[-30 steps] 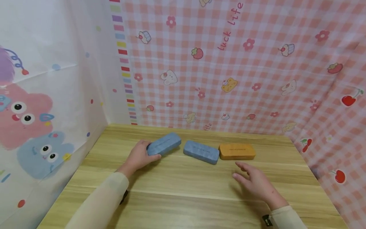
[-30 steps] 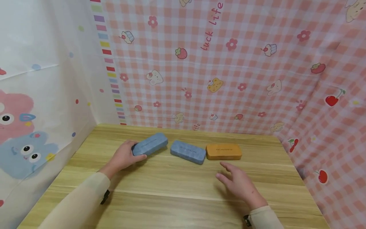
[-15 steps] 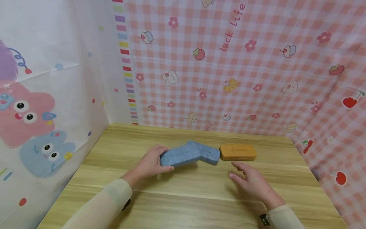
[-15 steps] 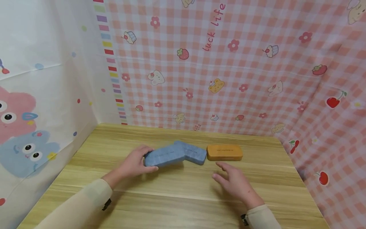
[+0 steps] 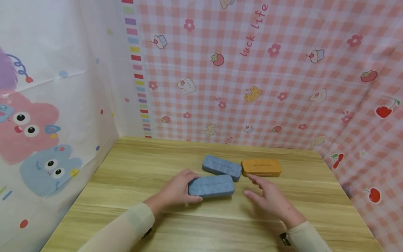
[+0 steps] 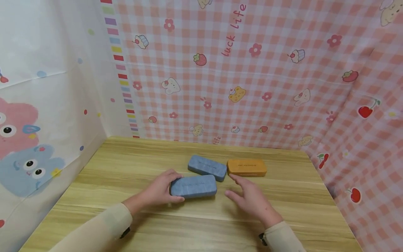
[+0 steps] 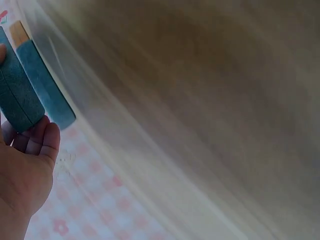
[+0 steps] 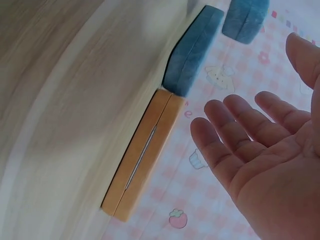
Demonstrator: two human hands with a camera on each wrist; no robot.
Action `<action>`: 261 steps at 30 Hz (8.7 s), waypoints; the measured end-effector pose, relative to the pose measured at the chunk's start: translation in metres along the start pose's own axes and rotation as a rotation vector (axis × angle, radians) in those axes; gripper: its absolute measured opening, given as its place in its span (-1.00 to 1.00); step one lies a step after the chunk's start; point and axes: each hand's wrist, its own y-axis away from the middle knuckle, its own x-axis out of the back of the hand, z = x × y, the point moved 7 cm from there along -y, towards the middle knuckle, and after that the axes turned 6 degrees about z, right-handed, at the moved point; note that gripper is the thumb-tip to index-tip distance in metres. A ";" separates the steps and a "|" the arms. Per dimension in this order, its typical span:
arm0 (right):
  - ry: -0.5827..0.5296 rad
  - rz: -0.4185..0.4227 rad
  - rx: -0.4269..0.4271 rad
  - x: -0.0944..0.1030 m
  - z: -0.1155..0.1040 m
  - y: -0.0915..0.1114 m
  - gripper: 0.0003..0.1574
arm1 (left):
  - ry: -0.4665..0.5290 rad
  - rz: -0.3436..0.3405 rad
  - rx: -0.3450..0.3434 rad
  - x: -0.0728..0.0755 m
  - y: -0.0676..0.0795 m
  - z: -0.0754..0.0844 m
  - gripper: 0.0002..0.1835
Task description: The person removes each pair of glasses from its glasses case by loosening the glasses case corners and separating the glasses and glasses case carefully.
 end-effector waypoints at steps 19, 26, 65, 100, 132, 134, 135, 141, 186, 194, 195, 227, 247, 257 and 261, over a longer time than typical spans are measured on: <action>0.193 -0.115 0.266 -0.041 -0.040 -0.017 -0.15 | -0.081 -0.046 -0.100 -0.023 -0.005 0.015 -0.21; 0.250 -0.162 0.321 -0.057 -0.045 -0.021 -0.22 | -0.062 -0.065 -0.061 -0.023 -0.004 0.013 -0.20; 0.321 -0.120 0.340 -0.070 -0.047 -0.028 -0.24 | -0.004 -0.053 0.053 -0.022 0.000 -0.005 -0.16; 0.279 -0.099 0.337 -0.072 -0.046 -0.032 -0.24 | -0.009 -0.061 0.062 -0.020 -0.003 -0.009 -0.14; 0.230 -0.204 0.285 -0.072 -0.041 -0.043 -0.27 | 0.004 -0.061 0.097 -0.023 -0.004 -0.011 -0.14; 0.227 -0.210 0.277 -0.071 -0.040 -0.045 -0.28 | 0.003 -0.060 0.099 -0.023 -0.004 -0.011 -0.14; 0.224 -0.212 0.275 -0.071 -0.040 -0.046 -0.28 | 0.003 -0.060 0.101 -0.023 -0.004 -0.011 -0.14; 0.193 -0.247 0.213 -0.069 -0.039 -0.049 -0.30 | 0.008 -0.061 0.112 -0.023 -0.004 -0.011 -0.13; 0.092 -0.389 0.061 -0.066 -0.036 -0.063 -0.31 | -0.005 -0.007 0.121 -0.021 -0.008 -0.011 -0.09; 0.078 -0.402 0.035 -0.068 -0.035 -0.065 -0.33 | 0.002 -0.028 0.139 -0.021 -0.008 -0.012 -0.08; 0.077 -0.404 0.032 -0.068 -0.034 -0.065 -0.33 | 0.008 -0.029 0.142 -0.021 -0.008 -0.012 -0.08; 0.000 -0.482 0.005 -0.063 -0.033 -0.074 -0.33 | 0.036 -0.055 0.190 -0.015 -0.009 -0.009 -0.06; -0.015 -0.519 0.017 -0.060 -0.036 -0.077 -0.31 | 0.046 -0.049 0.195 -0.015 -0.009 -0.009 -0.07; -0.007 -0.547 -0.004 -0.062 -0.034 -0.078 -0.29 | 0.045 -0.044 0.193 -0.015 -0.008 -0.009 -0.06; -0.017 -0.550 -0.009 -0.061 -0.033 -0.078 -0.29 | 0.040 -0.040 0.189 -0.014 -0.008 -0.008 -0.05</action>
